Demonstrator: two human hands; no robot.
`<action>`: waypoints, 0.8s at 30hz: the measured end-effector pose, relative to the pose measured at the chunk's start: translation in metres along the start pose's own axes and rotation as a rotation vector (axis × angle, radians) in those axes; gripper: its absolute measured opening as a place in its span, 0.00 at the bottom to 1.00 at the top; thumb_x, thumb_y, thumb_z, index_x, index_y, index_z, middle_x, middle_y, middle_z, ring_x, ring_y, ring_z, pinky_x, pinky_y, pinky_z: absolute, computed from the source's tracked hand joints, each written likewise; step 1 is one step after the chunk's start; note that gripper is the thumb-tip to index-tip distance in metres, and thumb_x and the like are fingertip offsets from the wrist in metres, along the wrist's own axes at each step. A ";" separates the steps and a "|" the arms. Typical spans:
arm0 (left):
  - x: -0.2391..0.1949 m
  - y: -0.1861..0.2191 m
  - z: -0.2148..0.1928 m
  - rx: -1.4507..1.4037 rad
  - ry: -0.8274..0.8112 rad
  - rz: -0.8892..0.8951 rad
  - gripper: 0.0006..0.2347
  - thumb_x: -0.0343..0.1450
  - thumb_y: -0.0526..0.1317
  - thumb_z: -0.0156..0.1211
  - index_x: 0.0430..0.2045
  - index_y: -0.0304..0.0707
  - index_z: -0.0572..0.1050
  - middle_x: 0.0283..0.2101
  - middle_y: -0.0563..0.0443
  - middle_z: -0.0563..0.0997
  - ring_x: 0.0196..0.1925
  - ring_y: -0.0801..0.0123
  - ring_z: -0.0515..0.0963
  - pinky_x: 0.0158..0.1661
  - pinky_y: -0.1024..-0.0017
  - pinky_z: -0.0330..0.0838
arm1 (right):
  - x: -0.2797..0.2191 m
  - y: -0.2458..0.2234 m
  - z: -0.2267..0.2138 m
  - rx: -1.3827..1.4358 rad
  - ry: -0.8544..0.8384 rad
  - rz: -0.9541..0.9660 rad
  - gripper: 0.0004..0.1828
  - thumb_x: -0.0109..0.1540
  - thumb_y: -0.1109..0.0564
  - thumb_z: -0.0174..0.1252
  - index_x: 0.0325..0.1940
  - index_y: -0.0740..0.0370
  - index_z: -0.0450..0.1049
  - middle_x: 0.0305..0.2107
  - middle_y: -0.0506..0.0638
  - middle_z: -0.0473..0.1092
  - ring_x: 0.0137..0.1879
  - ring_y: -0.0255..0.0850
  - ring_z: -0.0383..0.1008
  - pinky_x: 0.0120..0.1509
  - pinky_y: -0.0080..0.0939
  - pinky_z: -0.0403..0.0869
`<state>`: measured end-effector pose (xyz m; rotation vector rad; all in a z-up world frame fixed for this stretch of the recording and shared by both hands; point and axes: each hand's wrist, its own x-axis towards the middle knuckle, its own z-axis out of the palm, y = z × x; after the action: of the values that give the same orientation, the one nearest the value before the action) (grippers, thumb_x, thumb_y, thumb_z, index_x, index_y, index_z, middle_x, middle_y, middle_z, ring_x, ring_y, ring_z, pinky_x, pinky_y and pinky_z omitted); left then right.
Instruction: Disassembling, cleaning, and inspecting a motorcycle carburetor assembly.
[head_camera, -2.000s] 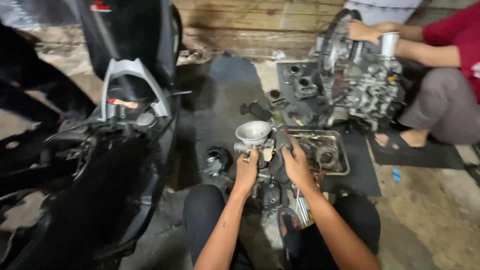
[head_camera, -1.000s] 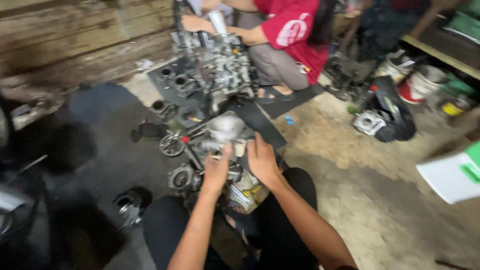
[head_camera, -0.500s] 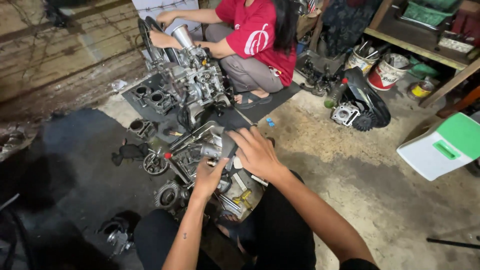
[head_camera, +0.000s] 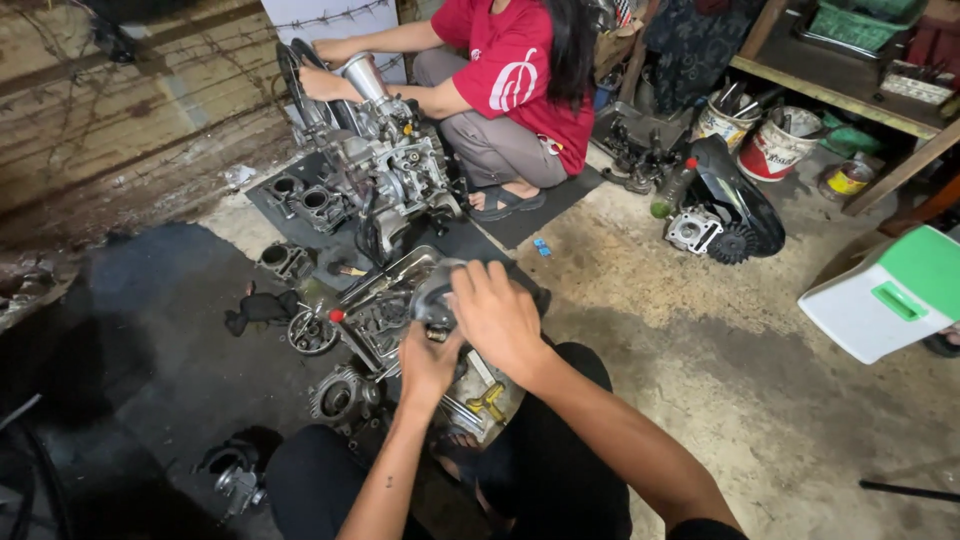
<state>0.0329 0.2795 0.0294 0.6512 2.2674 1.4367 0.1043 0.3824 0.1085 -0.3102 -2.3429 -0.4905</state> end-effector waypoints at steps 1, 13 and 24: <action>0.004 -0.012 0.005 -0.076 -0.023 -0.006 0.30 0.62 0.59 0.72 0.41 0.26 0.76 0.41 0.25 0.80 0.52 0.32 0.78 0.47 0.44 0.71 | 0.004 -0.001 -0.004 0.085 0.013 -0.025 0.11 0.61 0.50 0.60 0.42 0.58 0.74 0.28 0.47 0.63 0.35 0.42 0.68 0.22 0.36 0.72; 0.036 -0.074 -0.007 -0.258 -0.175 -0.033 0.33 0.70 0.63 0.56 0.53 0.25 0.74 0.54 0.24 0.78 0.62 0.37 0.74 0.58 0.47 0.68 | 0.006 0.021 0.005 0.655 0.069 -0.100 0.15 0.61 0.59 0.52 0.51 0.56 0.76 0.32 0.48 0.67 0.38 0.48 0.68 0.34 0.42 0.76; 0.005 -0.020 -0.008 0.027 0.095 0.025 0.26 0.61 0.56 0.74 0.38 0.29 0.78 0.41 0.28 0.82 0.50 0.34 0.80 0.48 0.44 0.74 | 0.008 -0.015 0.016 0.057 -0.009 -0.026 0.12 0.58 0.48 0.61 0.38 0.57 0.74 0.26 0.47 0.66 0.35 0.43 0.71 0.24 0.37 0.73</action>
<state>0.0207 0.2694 0.0142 0.6343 2.3623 1.4809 0.0838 0.3769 0.0997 -0.2555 -2.3680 -0.4343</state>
